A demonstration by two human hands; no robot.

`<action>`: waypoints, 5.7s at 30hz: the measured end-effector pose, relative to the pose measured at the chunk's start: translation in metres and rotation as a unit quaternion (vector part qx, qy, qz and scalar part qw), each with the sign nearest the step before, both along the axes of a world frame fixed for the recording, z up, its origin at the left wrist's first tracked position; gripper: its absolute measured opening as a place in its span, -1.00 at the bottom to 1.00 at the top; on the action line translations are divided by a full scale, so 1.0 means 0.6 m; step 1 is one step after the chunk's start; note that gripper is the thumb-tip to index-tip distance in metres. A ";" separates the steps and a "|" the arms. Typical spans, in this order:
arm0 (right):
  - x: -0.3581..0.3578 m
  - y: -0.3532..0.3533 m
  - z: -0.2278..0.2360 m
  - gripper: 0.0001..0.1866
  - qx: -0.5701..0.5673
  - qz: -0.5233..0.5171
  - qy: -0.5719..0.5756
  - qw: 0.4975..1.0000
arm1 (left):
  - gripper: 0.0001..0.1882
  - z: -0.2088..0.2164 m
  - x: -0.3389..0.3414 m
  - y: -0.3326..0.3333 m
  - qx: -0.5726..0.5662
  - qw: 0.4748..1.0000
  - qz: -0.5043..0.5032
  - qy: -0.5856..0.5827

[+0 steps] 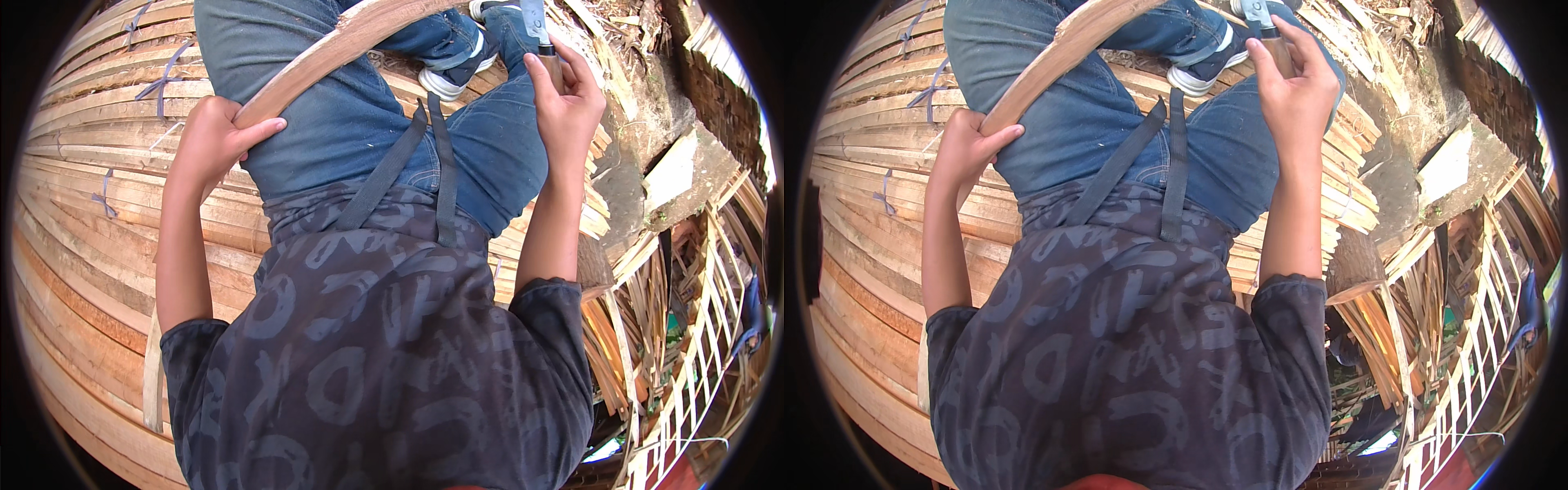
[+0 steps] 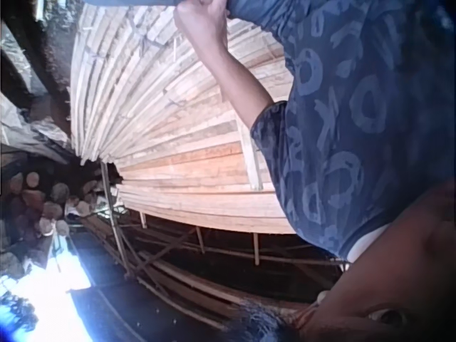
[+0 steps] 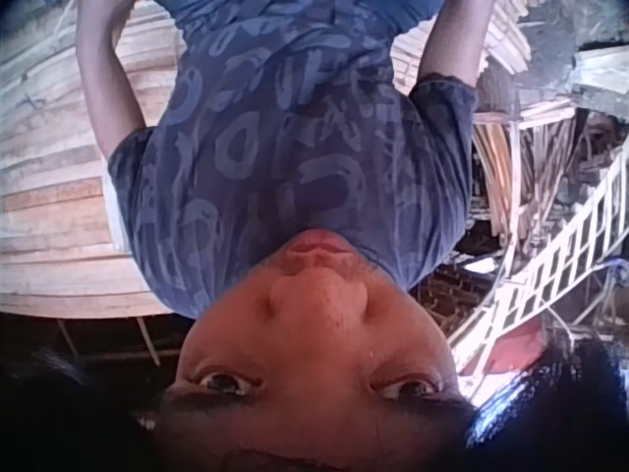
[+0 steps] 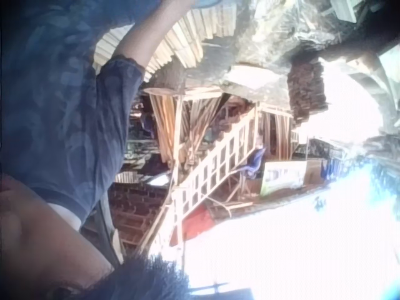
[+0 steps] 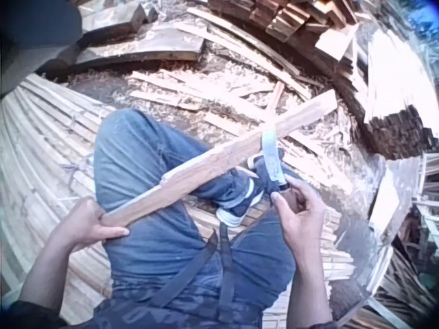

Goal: The person sits on a stack of wooden planks and uses a curved knife to shave thin strips from a long, thin piece of wood held between their legs. They repeatedly scrape the knife along the wood to remove bark and smooth the surface.

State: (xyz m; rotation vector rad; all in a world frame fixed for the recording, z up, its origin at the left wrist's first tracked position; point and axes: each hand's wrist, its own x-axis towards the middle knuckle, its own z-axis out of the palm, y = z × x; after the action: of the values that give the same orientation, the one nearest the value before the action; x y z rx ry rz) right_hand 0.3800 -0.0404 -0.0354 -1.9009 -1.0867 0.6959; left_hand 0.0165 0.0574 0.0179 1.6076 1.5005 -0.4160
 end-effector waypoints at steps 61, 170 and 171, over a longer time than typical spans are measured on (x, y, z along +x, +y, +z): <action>0.046 0.021 0.045 -0.65 0.022 -0.014 0.015 1.000 | -0.42 -0.001 -0.005 0.003 0.055 0.997 -0.046 -0.007; -0.004 0.021 -0.051 -0.67 0.022 0.000 -0.212 0.977 | -0.31 0.023 0.032 -0.003 0.085 0.992 -0.083 0.044; -0.032 0.025 -0.022 -0.68 -0.003 0.020 -0.181 0.983 | -0.32 0.021 0.031 -0.008 0.078 0.993 -0.077 0.047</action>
State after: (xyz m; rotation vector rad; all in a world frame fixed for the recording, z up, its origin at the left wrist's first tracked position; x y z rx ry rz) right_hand 0.3611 -0.0254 -0.0488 -2.0648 -1.3505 0.3806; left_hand 0.0349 0.0525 0.0305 1.8581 1.5166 -0.4759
